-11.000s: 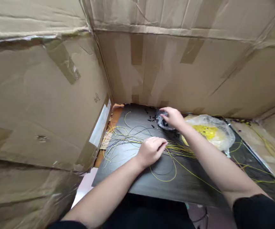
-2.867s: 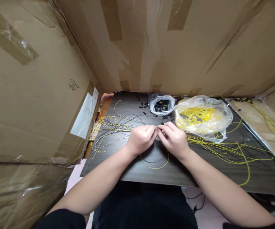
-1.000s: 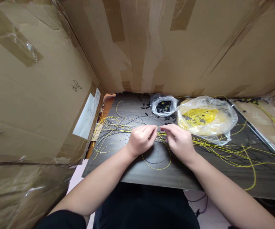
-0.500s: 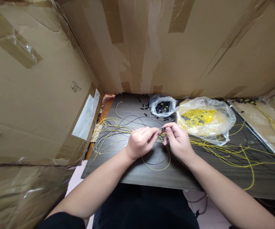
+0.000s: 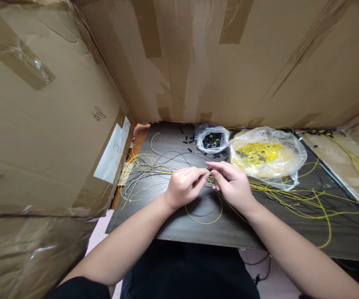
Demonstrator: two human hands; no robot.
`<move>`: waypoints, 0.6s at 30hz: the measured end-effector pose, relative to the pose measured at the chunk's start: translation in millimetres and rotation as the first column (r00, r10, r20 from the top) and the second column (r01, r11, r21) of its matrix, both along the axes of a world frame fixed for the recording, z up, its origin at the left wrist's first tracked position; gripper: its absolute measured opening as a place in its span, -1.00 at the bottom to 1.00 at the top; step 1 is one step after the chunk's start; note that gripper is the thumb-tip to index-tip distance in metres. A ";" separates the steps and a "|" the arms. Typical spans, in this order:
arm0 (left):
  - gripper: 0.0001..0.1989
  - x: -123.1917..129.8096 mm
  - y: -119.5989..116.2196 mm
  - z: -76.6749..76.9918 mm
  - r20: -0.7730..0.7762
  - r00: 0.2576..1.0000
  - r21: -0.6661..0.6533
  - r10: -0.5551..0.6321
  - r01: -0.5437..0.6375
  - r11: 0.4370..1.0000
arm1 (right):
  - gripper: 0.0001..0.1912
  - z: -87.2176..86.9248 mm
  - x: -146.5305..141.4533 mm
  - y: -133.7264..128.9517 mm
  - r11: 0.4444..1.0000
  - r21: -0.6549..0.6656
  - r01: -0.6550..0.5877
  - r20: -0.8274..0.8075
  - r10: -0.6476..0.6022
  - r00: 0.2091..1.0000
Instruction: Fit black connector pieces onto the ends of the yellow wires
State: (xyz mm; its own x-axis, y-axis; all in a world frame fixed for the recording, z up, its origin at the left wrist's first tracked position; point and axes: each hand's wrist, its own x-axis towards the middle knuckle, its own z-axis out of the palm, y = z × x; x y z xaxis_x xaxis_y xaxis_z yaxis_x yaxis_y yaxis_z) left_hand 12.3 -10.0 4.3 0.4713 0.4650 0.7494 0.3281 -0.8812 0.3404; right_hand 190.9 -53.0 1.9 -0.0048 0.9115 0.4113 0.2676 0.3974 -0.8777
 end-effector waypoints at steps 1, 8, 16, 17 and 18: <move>-0.91 -0.1 0.0 0.5 0.011 1.000 0.009 0.016 -0.017 1.000 | -0.71 -0.6 0.1 -0.2 1.000 0.004 -0.004 0.026 0.004 1.000; -0.93 -2.5 1.0 3.9 0.034 0.992 0.122 0.125 -0.128 0.984 | -0.74 -1.2 -1.9 -2.1 0.993 -0.113 -0.042 -0.127 0.028 0.992; -0.90 -5.4 3.0 3.0 0.025 0.991 0.232 0.131 -0.133 0.964 | -0.77 -1.9 -6.3 -5.2 0.989 -0.136 -0.050 -0.215 0.020 0.976; -0.90 -5.6 3.0 2.9 0.027 0.991 0.237 0.132 -0.134 0.962 | -0.78 -2.1 -6.6 -5.2 0.991 -0.125 -0.048 -0.228 0.018 0.974; -0.90 -5.8 3.0 2.8 0.028 0.991 0.239 0.133 -0.136 0.961 | -0.79 -2.1 -6.9 -5.2 0.993 -0.111 -0.045 -0.237 0.017 0.971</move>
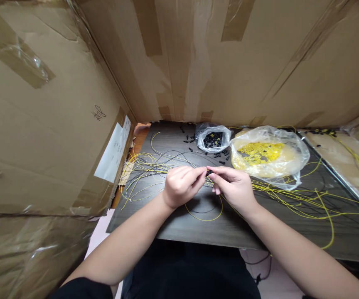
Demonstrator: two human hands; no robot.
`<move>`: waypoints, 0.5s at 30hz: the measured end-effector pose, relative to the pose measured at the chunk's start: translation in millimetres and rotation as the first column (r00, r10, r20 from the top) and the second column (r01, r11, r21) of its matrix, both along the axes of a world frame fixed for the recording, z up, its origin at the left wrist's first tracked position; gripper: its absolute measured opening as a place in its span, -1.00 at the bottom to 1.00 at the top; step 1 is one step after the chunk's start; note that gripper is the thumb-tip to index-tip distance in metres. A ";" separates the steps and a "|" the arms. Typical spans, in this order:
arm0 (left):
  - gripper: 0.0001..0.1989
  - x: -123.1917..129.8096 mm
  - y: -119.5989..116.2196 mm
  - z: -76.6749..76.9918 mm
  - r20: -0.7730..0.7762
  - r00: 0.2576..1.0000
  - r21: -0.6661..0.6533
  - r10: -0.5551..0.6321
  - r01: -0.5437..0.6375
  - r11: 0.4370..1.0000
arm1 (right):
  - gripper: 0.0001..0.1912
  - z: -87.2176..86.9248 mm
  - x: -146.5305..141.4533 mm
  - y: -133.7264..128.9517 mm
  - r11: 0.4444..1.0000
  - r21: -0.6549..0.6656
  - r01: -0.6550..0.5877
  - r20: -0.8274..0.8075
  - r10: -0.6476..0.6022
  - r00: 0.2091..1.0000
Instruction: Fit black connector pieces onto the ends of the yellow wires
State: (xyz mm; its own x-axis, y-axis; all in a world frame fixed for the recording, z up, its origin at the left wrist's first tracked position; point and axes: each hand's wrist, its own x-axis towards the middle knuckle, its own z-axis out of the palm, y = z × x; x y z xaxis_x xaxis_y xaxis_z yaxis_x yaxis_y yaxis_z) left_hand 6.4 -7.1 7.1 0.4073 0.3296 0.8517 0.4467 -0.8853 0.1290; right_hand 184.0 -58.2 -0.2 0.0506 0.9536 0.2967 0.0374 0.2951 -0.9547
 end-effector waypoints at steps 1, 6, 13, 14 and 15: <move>-0.90 -0.2 -0.1 -0.1 0.000 1.000 0.002 0.001 -0.001 1.000 | -0.80 0.2 -0.3 0.1 1.000 0.013 0.003 -0.005 -0.003 1.000; -0.87 -1.1 -0.8 -1.2 -0.012 1.000 0.019 -0.002 0.003 1.000 | -0.80 2.9 -1.3 -0.2 0.999 0.042 0.015 -0.009 -0.015 1.000; -0.84 -1.5 -0.5 -2.9 -0.008 1.000 0.032 -0.007 0.007 0.999 | -0.79 4.7 -1.2 -0.4 0.998 0.062 0.015 0.000 -0.015 1.000; -0.84 -1.6 -0.4 -3.2 -0.009 1.000 0.033 -0.006 0.006 0.999 | -0.79 4.8 -1.1 -0.4 0.998 0.068 0.017 0.005 -0.018 1.000; -0.83 -1.6 -0.3 -3.6 -0.012 1.000 0.034 -0.004 0.005 0.999 | -0.78 4.8 -0.9 -0.5 0.997 0.074 0.020 0.011 -0.020 1.000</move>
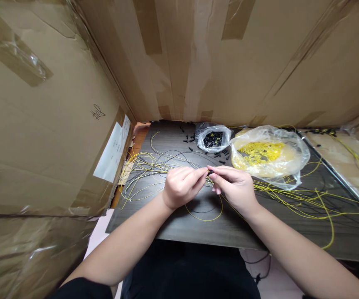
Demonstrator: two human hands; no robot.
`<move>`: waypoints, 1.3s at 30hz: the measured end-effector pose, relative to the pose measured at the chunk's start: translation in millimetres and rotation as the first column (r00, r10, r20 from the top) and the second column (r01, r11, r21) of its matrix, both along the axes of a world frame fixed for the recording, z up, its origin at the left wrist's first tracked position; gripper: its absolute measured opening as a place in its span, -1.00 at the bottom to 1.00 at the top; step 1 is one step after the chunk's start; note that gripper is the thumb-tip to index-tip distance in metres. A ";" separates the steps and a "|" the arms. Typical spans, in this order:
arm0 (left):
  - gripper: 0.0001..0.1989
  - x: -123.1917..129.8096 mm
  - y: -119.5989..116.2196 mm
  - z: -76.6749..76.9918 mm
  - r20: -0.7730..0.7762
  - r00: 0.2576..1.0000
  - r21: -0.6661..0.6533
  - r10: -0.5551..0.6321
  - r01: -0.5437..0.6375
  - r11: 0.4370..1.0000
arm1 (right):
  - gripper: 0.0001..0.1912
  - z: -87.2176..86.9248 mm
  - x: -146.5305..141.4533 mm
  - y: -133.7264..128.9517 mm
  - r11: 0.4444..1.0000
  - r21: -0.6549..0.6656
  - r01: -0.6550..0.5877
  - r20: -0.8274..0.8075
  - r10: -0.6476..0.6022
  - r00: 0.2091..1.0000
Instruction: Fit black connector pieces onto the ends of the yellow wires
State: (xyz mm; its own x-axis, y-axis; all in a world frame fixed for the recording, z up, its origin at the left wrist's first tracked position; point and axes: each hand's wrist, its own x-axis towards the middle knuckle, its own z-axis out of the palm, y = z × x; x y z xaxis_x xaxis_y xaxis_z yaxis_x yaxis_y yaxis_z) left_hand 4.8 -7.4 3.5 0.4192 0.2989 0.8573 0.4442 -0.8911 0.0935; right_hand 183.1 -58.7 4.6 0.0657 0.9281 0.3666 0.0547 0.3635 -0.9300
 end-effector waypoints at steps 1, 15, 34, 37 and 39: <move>-0.83 0.0 0.1 -0.4 -0.005 1.000 0.001 0.001 -0.001 1.000 | -0.78 0.0 0.2 -0.1 1.000 0.005 0.003 0.006 -0.004 1.000; -0.81 -1.1 3.4 -0.1 -0.106 0.994 0.126 0.034 -0.020 0.992 | -0.81 0.4 1.8 -1.2 0.998 0.051 0.048 0.130 -0.055 0.990; -0.84 -1.6 4.5 2.5 -0.125 0.990 0.131 0.059 -0.042 0.991 | -0.82 1.0 6.6 -0.8 0.988 0.080 0.129 0.203 -0.143 0.969; -0.84 -1.4 4.6 2.6 -0.124 0.991 0.134 0.052 -0.035 0.990 | -0.82 1.9 6.0 -0.7 0.988 0.091 0.126 0.227 -0.144 0.963; -0.84 -1.2 4.6 2.5 -0.120 0.992 0.137 0.046 -0.029 0.990 | -0.82 3.1 5.0 -0.5 0.988 0.105 0.116 0.250 -0.139 0.958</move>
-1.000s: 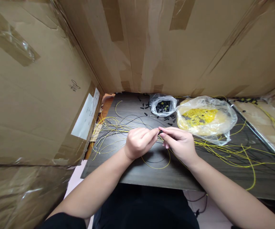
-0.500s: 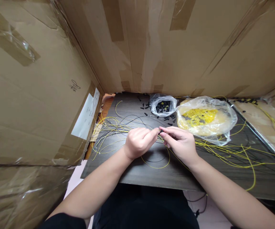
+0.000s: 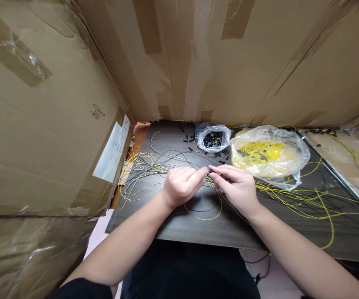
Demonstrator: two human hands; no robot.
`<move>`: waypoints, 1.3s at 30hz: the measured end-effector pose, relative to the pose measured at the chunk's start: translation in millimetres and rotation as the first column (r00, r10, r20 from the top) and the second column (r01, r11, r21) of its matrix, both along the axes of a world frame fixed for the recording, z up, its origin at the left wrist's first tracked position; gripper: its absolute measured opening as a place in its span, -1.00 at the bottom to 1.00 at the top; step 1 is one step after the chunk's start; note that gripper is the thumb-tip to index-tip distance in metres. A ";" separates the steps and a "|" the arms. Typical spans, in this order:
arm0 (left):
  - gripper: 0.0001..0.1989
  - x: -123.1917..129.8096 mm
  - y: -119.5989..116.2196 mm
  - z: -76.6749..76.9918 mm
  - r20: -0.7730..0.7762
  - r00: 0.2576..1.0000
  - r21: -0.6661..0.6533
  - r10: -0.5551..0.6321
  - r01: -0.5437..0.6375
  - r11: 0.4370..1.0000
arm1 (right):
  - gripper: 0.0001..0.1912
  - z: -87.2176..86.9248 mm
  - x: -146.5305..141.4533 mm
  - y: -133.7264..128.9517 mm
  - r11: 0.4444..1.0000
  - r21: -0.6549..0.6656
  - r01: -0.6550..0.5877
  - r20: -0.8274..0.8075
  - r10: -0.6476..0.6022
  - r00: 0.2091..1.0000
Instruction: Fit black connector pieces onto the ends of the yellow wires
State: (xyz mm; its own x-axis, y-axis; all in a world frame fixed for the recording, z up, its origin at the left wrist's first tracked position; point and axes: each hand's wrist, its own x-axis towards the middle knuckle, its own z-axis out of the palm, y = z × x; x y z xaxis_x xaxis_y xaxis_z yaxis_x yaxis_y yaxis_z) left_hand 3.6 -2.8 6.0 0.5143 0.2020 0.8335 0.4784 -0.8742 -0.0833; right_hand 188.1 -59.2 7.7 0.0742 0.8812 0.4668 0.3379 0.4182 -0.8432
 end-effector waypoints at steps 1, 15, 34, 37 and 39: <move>-0.83 0.1 0.0 -0.1 0.002 1.000 0.000 -0.004 0.004 1.000 | -0.82 0.7 -0.5 0.1 1.000 0.005 -0.003 0.013 0.003 1.000; -0.85 0.7 -0.6 -1.3 0.024 1.000 -0.023 -0.004 0.005 1.000 | -0.80 -2.0 0.0 0.8 0.999 -0.050 -0.016 -0.031 0.014 0.999; -0.86 0.9 1.0 -6.5 0.067 0.997 -0.100 -0.046 0.053 0.994 | -0.79 0.6 -1.2 -0.4 0.996 -0.063 -0.057 -0.070 0.053 0.996; -0.86 0.7 1.3 -6.4 0.040 0.999 -0.083 -0.033 0.036 0.996 | -0.78 1.3 -1.3 -0.7 0.996 -0.067 -0.064 -0.070 0.060 0.996; -0.85 0.5 1.4 -6.0 0.023 0.999 -0.065 -0.026 0.028 0.997 | -0.78 1.7 -1.3 -0.6 0.996 -0.061 -0.068 -0.067 0.064 0.996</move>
